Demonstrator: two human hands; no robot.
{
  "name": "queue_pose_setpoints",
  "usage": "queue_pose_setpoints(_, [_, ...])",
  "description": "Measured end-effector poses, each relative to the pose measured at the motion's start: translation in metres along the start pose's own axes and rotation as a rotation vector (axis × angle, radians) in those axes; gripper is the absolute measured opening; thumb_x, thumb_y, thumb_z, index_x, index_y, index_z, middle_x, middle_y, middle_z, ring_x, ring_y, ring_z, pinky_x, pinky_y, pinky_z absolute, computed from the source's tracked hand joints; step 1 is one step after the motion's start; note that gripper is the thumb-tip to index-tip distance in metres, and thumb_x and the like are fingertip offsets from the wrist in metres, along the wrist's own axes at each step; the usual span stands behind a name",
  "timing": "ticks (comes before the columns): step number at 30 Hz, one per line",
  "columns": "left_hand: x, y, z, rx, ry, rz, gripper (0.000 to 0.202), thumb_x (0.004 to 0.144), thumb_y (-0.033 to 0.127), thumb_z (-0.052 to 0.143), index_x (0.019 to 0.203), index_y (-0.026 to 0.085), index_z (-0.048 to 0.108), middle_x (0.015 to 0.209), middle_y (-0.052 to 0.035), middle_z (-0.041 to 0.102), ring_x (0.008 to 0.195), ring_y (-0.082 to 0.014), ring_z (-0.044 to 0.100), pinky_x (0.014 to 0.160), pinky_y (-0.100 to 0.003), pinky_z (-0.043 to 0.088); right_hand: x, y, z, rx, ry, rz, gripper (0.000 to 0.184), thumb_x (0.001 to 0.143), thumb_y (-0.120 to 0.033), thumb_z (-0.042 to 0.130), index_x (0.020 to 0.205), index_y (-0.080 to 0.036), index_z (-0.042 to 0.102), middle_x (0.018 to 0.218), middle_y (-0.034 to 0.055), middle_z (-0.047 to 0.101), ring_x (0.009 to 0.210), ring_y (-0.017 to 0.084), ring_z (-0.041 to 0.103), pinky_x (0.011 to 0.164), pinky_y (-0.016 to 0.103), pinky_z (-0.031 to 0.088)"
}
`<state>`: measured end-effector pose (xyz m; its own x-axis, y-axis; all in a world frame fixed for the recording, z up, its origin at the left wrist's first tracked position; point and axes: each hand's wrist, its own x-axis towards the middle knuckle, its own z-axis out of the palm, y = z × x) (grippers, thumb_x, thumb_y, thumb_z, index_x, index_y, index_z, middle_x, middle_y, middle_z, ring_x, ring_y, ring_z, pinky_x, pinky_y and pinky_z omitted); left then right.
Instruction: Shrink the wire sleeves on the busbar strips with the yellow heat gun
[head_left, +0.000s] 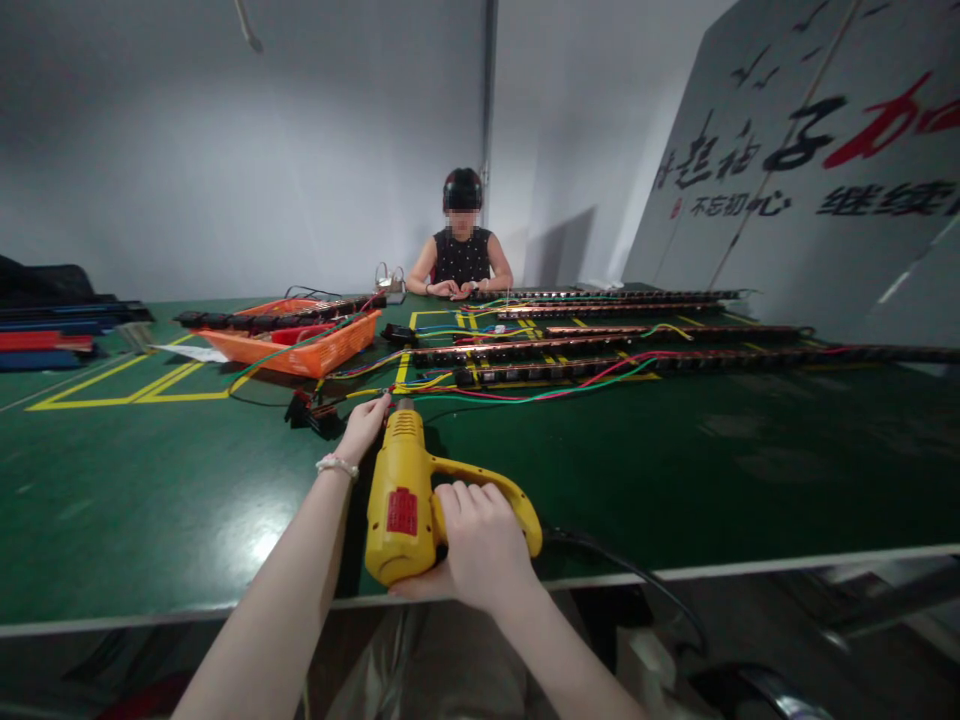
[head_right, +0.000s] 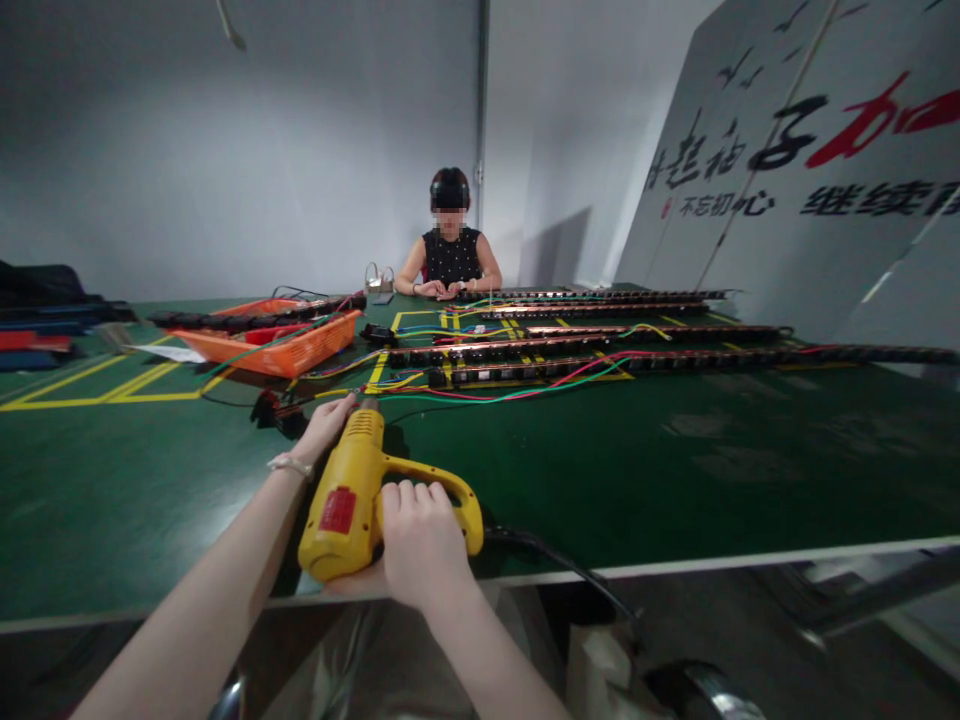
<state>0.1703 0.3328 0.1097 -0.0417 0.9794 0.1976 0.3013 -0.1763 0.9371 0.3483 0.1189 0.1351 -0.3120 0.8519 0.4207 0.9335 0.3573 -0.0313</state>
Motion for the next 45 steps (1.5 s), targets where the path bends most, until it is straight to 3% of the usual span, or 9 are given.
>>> queue_pose_setpoints(5, [-0.005, 0.007, -0.002, 0.0, 0.017, -0.014, 0.054, 0.06, 0.071, 0.054, 0.058, 0.018, 0.05, 0.052, 0.0038, 0.043, 0.052, -0.0106, 0.037, 0.051, -0.025, 0.028, 0.003, -0.004, 0.0, 0.017, -0.014, -0.027, 0.016, 0.081, -0.022, 0.05, 0.095, -0.015, 0.052, 0.086, 0.0077, 0.061, 0.078, 0.022, 0.054, 0.073, 0.036, 0.034])
queue_pose_setpoints(12, [-0.007, 0.012, -0.004, 0.037, 0.016, -0.008, 0.054, 0.06, 0.073, 0.053, 0.056, 0.019, 0.046, 0.051, 0.0044, 0.04, 0.052, -0.0107, 0.035, 0.051, -0.025, 0.027, 0.001, 0.0, -0.001, 0.052, -0.015, -0.036, 0.019, 0.083, -0.029, 0.05, 0.095, -0.015, 0.052, 0.087, 0.0074, 0.061, 0.079, 0.022, 0.055, 0.074, 0.036, 0.034])
queue_pose_setpoints(16, [-0.007, 0.012, -0.004, 0.03, -0.012, -0.002, 0.054, 0.058, 0.073, 0.053, 0.057, 0.019, 0.05, 0.052, 0.0025, 0.045, 0.054, -0.0125, 0.039, 0.053, -0.026, 0.03, -0.001, 0.012, -0.003, 0.097, -0.012, -0.045, 0.032, 0.081, -0.041, 0.054, 0.099, -0.015, 0.054, 0.089, 0.0061, 0.063, 0.081, 0.021, 0.057, 0.078, 0.036, 0.035])
queue_pose_setpoints(20, [-0.009, 0.012, -0.002, 0.006, -0.03, 0.048, 0.051, 0.067, 0.068, 0.05, 0.052, 0.02, 0.047, 0.05, 0.0009, 0.047, 0.051, -0.0124, 0.04, 0.053, -0.027, 0.032, -0.005, 0.03, -0.006, 0.098, -0.026, -0.056, 0.031, 0.079, -0.036, 0.057, 0.101, -0.015, 0.055, 0.09, 0.0062, 0.064, 0.082, 0.021, 0.06, 0.077, 0.035, 0.036])
queue_pose_setpoints(22, [-0.009, 0.011, -0.002, 0.005, -0.035, 0.082, 0.05, 0.071, 0.065, 0.048, 0.049, 0.02, 0.047, 0.051, -0.0004, 0.049, 0.052, -0.0127, 0.043, 0.056, -0.027, 0.034, -0.007, 0.039, -0.008, 0.106, -0.021, -0.039, 0.04, 0.075, -0.044, 0.062, 0.101, -0.015, 0.056, 0.09, 0.0066, 0.065, 0.082, 0.022, 0.06, 0.078, 0.035, 0.037])
queue_pose_setpoints(26, [-0.006, 0.006, -0.002, 0.014, -0.038, 0.099, 0.048, 0.075, 0.06, 0.047, 0.049, 0.02, 0.048, 0.05, -0.0008, 0.05, 0.053, -0.0131, 0.045, 0.059, -0.027, 0.036, -0.013, 0.057, -0.015, 0.165, 0.02, 0.027, 0.071, 0.054, -0.072, 0.067, 0.096, -0.015, 0.056, 0.088, 0.006, 0.066, 0.082, 0.023, 0.062, 0.079, 0.036, 0.04])
queue_pose_setpoints(29, [-0.003, 0.003, -0.002, 0.015, -0.046, 0.109, 0.047, 0.077, 0.058, 0.046, 0.049, 0.02, 0.048, 0.05, -0.0007, 0.05, 0.053, -0.0131, 0.046, 0.059, -0.027, 0.036, -0.019, 0.07, -0.018, 0.142, 0.039, 0.066, 0.079, 0.046, -0.077, 0.067, 0.096, -0.017, 0.056, 0.088, 0.005, 0.067, 0.082, 0.023, 0.063, 0.079, 0.036, 0.041])
queue_pose_setpoints(36, [-0.007, 0.008, -0.001, 0.004, -0.039, 0.099, 0.049, 0.073, 0.062, 0.048, 0.046, 0.021, 0.047, 0.048, -0.0013, 0.05, 0.051, -0.0133, 0.045, 0.057, -0.027, 0.037, -0.027, 0.087, -0.022, 0.071, 0.045, 0.13, 0.075, 0.047, -0.073, 0.07, 0.097, -0.019, 0.055, 0.09, 0.0047, 0.067, 0.083, 0.024, 0.064, 0.078, 0.036, 0.042])
queue_pose_setpoints(45, [-0.007, 0.009, 0.001, -0.002, -0.028, 0.073, 0.049, 0.072, 0.063, 0.05, 0.047, 0.021, 0.045, 0.048, -0.0006, 0.049, 0.05, -0.0135, 0.044, 0.057, -0.028, 0.037, -0.027, 0.079, -0.018, 0.101, 0.062, 0.146, 0.074, 0.05, -0.076, 0.066, 0.094, -0.018, 0.055, 0.089, 0.0058, 0.067, 0.083, 0.025, 0.064, 0.078, 0.036, 0.041])
